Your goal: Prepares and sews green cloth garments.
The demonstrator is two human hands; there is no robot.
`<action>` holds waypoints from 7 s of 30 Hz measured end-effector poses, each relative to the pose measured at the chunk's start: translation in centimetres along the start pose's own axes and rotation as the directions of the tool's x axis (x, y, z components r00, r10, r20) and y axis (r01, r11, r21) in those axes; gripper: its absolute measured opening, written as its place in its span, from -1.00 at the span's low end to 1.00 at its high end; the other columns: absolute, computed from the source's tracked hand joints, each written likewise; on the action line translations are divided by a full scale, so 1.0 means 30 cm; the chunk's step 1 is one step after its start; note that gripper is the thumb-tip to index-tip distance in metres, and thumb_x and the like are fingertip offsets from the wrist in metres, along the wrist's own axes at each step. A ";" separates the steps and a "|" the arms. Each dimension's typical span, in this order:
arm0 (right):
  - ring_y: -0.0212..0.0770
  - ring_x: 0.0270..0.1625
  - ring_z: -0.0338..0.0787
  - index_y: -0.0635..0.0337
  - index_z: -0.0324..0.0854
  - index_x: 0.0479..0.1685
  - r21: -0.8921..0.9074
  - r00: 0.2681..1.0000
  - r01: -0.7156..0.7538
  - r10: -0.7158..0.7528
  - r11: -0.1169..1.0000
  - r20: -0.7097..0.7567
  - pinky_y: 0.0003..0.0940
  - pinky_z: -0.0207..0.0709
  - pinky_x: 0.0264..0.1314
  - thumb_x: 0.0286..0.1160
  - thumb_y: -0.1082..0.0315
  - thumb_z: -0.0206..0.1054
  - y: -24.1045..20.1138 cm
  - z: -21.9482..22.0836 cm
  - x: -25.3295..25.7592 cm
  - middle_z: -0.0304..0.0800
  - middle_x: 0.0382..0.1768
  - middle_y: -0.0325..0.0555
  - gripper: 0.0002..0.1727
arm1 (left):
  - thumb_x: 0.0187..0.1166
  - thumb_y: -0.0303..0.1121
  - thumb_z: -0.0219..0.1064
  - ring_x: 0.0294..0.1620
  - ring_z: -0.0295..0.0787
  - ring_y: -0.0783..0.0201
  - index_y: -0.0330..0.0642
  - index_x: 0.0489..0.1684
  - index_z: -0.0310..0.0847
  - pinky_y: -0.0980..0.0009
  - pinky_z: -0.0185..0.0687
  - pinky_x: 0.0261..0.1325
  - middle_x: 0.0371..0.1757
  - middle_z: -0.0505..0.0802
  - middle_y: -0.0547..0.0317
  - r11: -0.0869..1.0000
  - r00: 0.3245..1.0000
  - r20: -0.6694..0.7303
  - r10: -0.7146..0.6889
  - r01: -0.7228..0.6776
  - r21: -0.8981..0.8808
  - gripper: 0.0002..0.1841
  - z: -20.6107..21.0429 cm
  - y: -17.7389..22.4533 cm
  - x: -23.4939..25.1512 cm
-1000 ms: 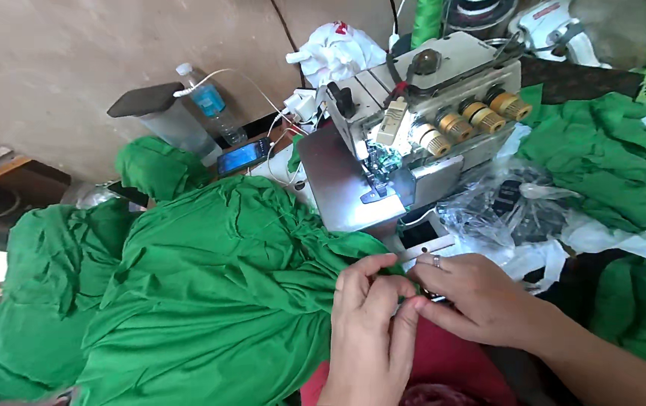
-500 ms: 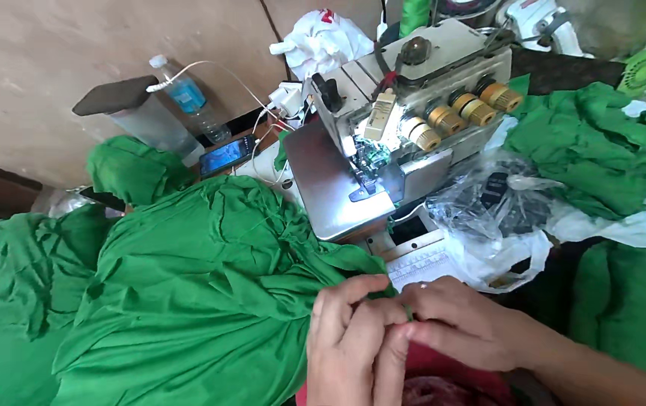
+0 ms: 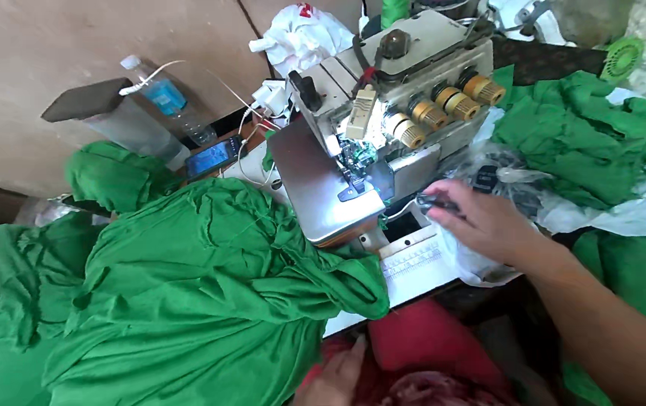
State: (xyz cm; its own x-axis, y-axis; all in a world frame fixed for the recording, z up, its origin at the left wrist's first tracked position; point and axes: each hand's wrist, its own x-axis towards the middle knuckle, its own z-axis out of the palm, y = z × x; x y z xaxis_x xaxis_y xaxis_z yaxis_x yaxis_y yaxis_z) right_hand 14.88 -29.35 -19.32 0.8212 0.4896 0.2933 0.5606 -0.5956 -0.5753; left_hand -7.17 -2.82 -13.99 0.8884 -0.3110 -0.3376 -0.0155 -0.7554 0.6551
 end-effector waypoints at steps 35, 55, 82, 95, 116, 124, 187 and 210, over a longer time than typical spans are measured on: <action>-0.34 -0.07 0.82 0.11 0.69 0.16 0.489 0.839 0.362 -0.506 0.794 0.199 -0.23 0.61 0.15 0.57 0.00 0.37 -0.262 0.143 -0.031 0.89 -0.15 -0.21 -0.59 | 0.54 -0.44 0.36 -0.31 0.73 0.64 0.12 -0.06 0.57 0.63 0.70 -0.18 -0.31 0.79 0.59 0.849 0.568 -0.817 -0.101 -0.379 -0.368 -0.82 -0.287 -0.117 0.147; -0.32 -0.15 0.77 0.08 0.71 -0.23 0.283 0.785 0.619 -0.591 0.733 -0.187 -0.43 0.46 0.07 0.56 0.32 0.21 -0.322 0.202 0.001 0.85 -0.33 -0.18 -0.84 | 0.50 -0.41 0.46 -0.01 0.82 0.40 -0.18 -0.26 0.68 0.56 0.69 0.14 -0.22 0.87 0.15 0.893 0.379 -0.813 0.442 -0.270 0.359 -0.92 -0.118 -0.076 0.204; -0.47 -0.22 0.73 0.08 0.81 -0.16 0.293 0.843 0.524 -0.437 0.800 -0.314 -0.47 0.42 0.06 0.62 0.27 0.26 -0.298 0.225 0.066 0.89 -0.34 -0.26 -0.80 | 0.75 0.07 0.19 0.31 0.69 0.19 0.04 -0.26 0.63 0.25 0.40 0.37 0.01 0.87 0.20 0.722 0.556 -0.615 0.560 0.037 0.691 -0.66 -0.226 -0.090 -0.004; -0.19 -0.23 0.72 0.02 0.69 -0.21 0.120 0.841 0.540 -0.526 0.833 -0.128 -0.16 0.46 0.06 0.62 0.21 0.07 -0.266 0.174 0.042 0.74 -0.39 -0.18 -0.74 | 0.71 -0.04 0.28 0.40 0.63 0.39 0.07 -0.16 0.77 0.41 0.50 0.52 0.07 0.80 0.34 0.953 0.509 -0.828 0.235 -0.287 0.094 -0.76 -0.133 -0.142 0.124; -0.31 -0.14 0.75 0.01 0.67 -0.19 0.064 0.776 0.629 -0.620 0.775 -0.113 -0.33 0.39 0.07 0.67 0.25 0.11 -0.317 0.124 0.020 0.83 -0.25 -0.20 -0.79 | 0.40 -0.23 0.41 0.28 0.78 0.35 0.12 -0.50 0.86 -0.13 0.10 0.63 -0.25 0.94 0.46 0.950 0.627 -0.715 0.310 -0.236 0.205 -0.87 -0.089 -0.038 0.247; -0.33 -0.19 0.66 0.07 0.56 -0.14 0.256 0.823 0.567 -0.551 0.783 -0.137 -0.39 0.41 0.09 0.76 0.25 0.01 -0.301 0.101 0.021 0.69 -0.32 -0.19 -0.78 | 0.46 -0.21 0.39 0.28 0.77 0.33 0.10 -0.46 0.86 0.00 0.18 0.61 -0.22 0.95 0.43 0.933 0.607 -0.708 0.361 -0.231 0.277 -0.85 -0.111 -0.010 0.265; -0.58 -0.05 0.76 0.37 0.55 0.24 0.939 0.997 -0.073 0.026 0.336 0.068 -0.60 0.66 0.10 0.81 0.40 0.02 -0.158 0.221 -0.026 0.79 -0.11 -0.30 -0.71 | 0.64 -0.15 0.28 0.43 0.66 -0.18 -0.23 -0.02 0.75 -0.31 0.39 0.45 0.20 0.84 -0.12 0.886 0.594 -0.704 0.389 -0.033 0.462 -0.69 -0.309 -0.042 0.535; 0.36 0.09 0.77 0.24 0.80 -0.16 -0.301 0.979 -0.171 0.127 0.938 -0.160 0.33 0.61 -0.01 0.36 0.29 0.60 0.272 -0.152 0.028 0.80 -0.08 0.23 -0.78 | 0.72 -0.18 0.29 0.68 0.38 0.43 -0.10 -0.08 0.63 0.37 0.22 0.75 0.31 0.78 0.26 0.907 0.697 -0.584 0.416 -0.269 0.325 -0.81 -0.271 -0.060 0.217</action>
State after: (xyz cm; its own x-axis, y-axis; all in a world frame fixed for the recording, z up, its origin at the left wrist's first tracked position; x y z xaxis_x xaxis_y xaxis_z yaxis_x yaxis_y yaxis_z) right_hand 20.63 -36.69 -20.29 0.8923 0.3017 0.3359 0.4176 -0.8341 -0.3602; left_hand 2.38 1.20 -11.87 0.8808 -0.1938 0.4320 -0.4018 -0.7888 0.4652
